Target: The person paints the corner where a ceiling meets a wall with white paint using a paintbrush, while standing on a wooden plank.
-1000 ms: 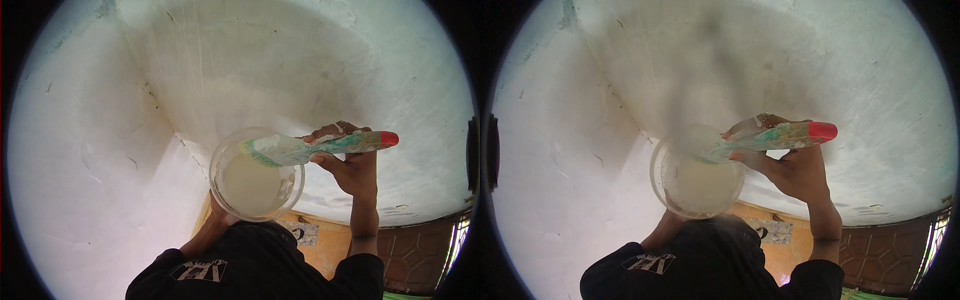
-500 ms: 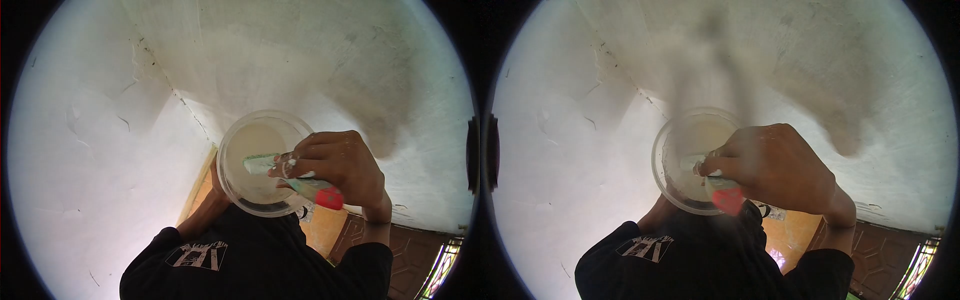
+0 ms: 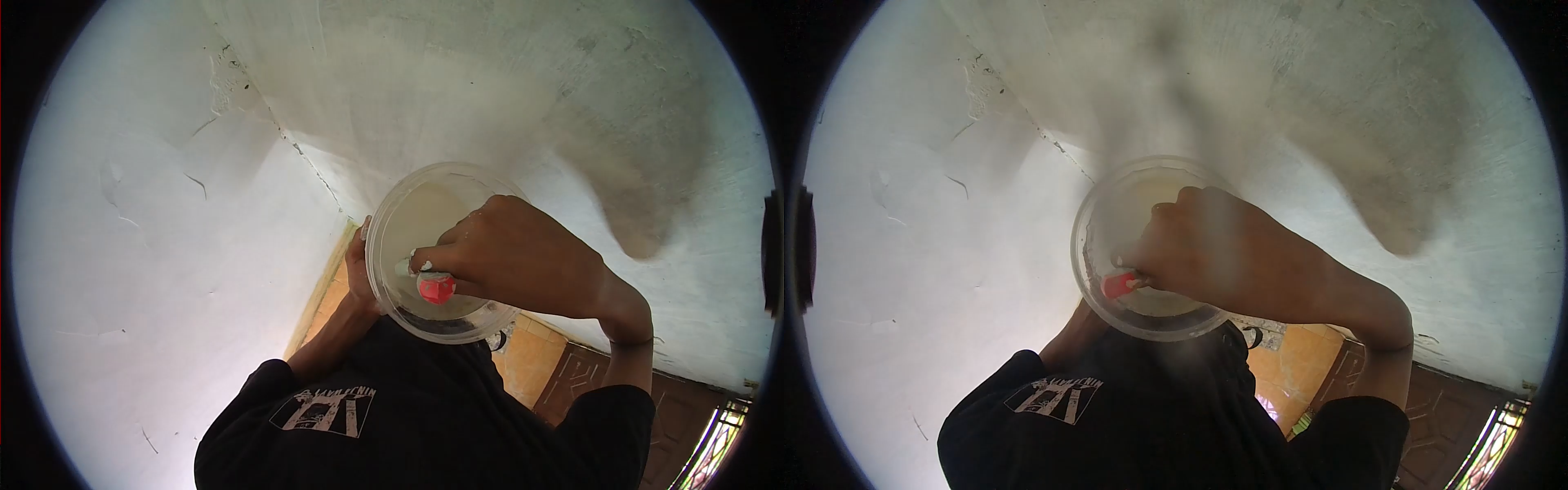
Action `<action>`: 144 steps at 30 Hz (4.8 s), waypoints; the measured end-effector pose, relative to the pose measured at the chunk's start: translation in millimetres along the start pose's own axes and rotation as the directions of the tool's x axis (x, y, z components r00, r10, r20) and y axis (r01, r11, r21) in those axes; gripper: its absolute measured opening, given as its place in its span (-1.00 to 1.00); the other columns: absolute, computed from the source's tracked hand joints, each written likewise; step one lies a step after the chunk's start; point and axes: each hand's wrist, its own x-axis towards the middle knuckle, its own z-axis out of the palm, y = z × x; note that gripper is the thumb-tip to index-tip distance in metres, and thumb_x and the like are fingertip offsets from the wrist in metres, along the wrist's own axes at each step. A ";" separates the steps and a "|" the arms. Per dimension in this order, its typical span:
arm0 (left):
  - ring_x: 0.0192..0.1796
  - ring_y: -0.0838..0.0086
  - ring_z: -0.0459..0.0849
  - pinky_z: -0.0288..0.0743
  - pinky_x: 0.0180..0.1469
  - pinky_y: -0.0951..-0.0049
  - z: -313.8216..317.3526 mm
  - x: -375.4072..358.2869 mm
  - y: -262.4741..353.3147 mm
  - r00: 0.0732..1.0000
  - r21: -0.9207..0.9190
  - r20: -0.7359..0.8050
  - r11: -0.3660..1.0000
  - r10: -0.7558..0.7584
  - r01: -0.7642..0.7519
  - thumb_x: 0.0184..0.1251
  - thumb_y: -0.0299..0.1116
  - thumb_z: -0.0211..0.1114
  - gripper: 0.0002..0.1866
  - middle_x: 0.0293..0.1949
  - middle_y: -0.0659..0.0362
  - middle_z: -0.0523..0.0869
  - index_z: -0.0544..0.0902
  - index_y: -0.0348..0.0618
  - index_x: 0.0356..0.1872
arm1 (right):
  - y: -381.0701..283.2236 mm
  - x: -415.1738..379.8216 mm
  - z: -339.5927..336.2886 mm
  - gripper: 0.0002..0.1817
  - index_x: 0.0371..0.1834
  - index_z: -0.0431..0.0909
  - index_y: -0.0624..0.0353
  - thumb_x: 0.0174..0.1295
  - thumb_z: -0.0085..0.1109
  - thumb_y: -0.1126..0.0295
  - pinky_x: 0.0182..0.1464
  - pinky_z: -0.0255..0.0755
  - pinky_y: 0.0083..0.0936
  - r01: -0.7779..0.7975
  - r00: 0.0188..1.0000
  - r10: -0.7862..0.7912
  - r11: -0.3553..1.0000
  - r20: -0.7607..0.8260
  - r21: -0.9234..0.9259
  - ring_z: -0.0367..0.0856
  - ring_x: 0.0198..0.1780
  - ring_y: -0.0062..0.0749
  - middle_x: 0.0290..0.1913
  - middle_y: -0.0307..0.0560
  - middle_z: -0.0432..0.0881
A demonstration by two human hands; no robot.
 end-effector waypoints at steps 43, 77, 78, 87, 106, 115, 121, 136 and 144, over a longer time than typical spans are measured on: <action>0.29 0.11 0.52 0.44 0.32 0.06 46.2 -14.4 -58.6 0.985 -0.068 -0.156 0.995 -0.080 0.070 0.53 0.01 -0.17 -0.42 0.29 -0.01 0.52 0.42 -0.18 0.35 | -8.8 -94.5 -35.2 -0.79 -0.21 0.77 -0.09 0.04 0.39 0.27 -0.30 0.58 -0.46 -0.121 0.969 0.113 0.992 -0.218 -0.026 0.74 -0.33 -0.38 -0.35 -0.28 0.76; 0.27 0.10 0.55 0.45 0.31 -0.02 60.1 -10.8 -74.6 0.994 -0.085 -0.108 0.996 -0.023 0.014 0.52 -0.03 -0.14 -0.44 0.25 -0.01 0.56 0.43 -0.20 0.33 | 18.0 -138.1 -20.0 -0.62 -0.19 0.59 0.34 -0.02 0.57 0.45 -0.22 0.67 -0.54 -0.086 0.604 0.583 0.726 -0.544 0.683 0.69 -0.22 -0.44 -0.20 -0.06 0.69; 0.28 0.09 0.54 0.45 0.31 -0.03 62.9 -9.3 -72.0 0.990 -0.088 -0.136 0.996 -0.032 0.020 0.52 -0.02 -0.14 -0.43 0.26 -0.01 0.55 0.41 -0.20 0.35 | 16.6 -137.8 -22.8 -0.62 -0.17 0.61 0.33 -0.02 0.56 0.45 -0.19 0.65 -0.54 -0.107 0.607 0.585 0.731 -0.538 0.674 0.69 -0.19 -0.44 -0.18 -0.07 0.70; 0.36 0.08 0.47 0.37 0.37 -0.09 80.2 -2.0 -36.7 0.996 0.096 -0.086 0.994 -0.033 0.042 0.51 -0.02 -0.14 -0.41 0.35 0.02 0.48 0.35 -0.14 0.41 | -23.2 -112.0 -142.4 -0.59 -0.02 0.53 0.30 0.13 0.47 0.43 -0.14 0.64 -0.48 -0.107 0.354 0.289 0.957 -0.889 0.269 0.70 -0.16 -0.40 -0.11 -0.03 0.70; 0.49 -0.09 0.23 0.13 0.38 -0.43 74.6 -8.6 32.2 0.928 -0.270 0.077 0.888 -0.364 0.371 0.35 0.23 -0.02 -0.19 0.52 -0.02 0.20 0.14 0.08 0.54 | -107.0 93.7 -424.3 -0.69 -0.25 0.65 0.38 0.23 0.38 0.28 -0.19 0.56 -0.38 -0.344 0.554 -0.524 0.563 -0.647 -0.751 0.70 -0.29 -0.25 -0.35 0.10 0.71; 0.50 -0.11 0.19 0.12 0.34 -0.51 77.3 -12.8 68.6 0.895 -0.402 0.033 0.813 -0.446 0.420 0.34 0.28 0.04 -0.14 0.54 -0.02 0.14 0.07 0.15 0.57 | -138.9 131.8 -439.9 -0.74 -0.26 0.67 0.28 0.21 0.35 0.26 -0.24 0.52 -0.14 -0.365 0.661 -0.592 0.285 -0.462 -0.886 0.69 -0.32 0.07 -0.35 0.20 0.70; 0.50 -0.16 0.16 0.07 0.36 -0.53 73.6 -6.2 74.3 0.920 -0.214 0.004 0.899 -0.392 0.383 0.33 0.30 0.01 -0.12 0.53 -0.07 0.14 0.06 0.08 0.57 | -123.4 150.1 -441.7 -0.77 -0.23 0.61 0.23 0.26 0.28 0.27 -0.20 0.51 -0.09 -0.594 0.741 -0.437 -0.074 -0.509 -0.801 0.67 -0.27 0.12 -0.34 0.16 0.69; 0.50 -0.20 0.15 0.04 0.38 -0.54 57.8 -1.0 90.9 0.939 -0.095 -0.012 0.936 -0.342 0.340 0.33 0.32 -0.03 -0.09 0.52 -0.12 0.14 0.05 0.02 0.57 | -85.7 146.3 -368.2 -0.62 0.12 0.67 -0.11 0.23 0.18 0.44 -0.22 0.68 -0.37 -0.518 0.753 -0.517 -0.086 -0.406 -0.851 0.76 -0.25 -0.23 -0.14 -0.08 0.75; 0.49 -0.19 0.15 0.05 0.38 -0.53 55.4 1.3 92.1 0.937 -0.098 -0.019 0.933 -0.349 0.346 0.33 0.32 -0.02 -0.09 0.52 -0.12 0.14 0.05 0.02 0.57 | -65.4 152.2 -390.7 -0.62 0.10 0.69 -0.11 0.25 0.14 0.52 -0.19 0.68 -0.40 -0.619 0.736 -0.517 -0.251 -0.438 -0.744 0.76 -0.22 -0.25 -0.11 -0.09 0.77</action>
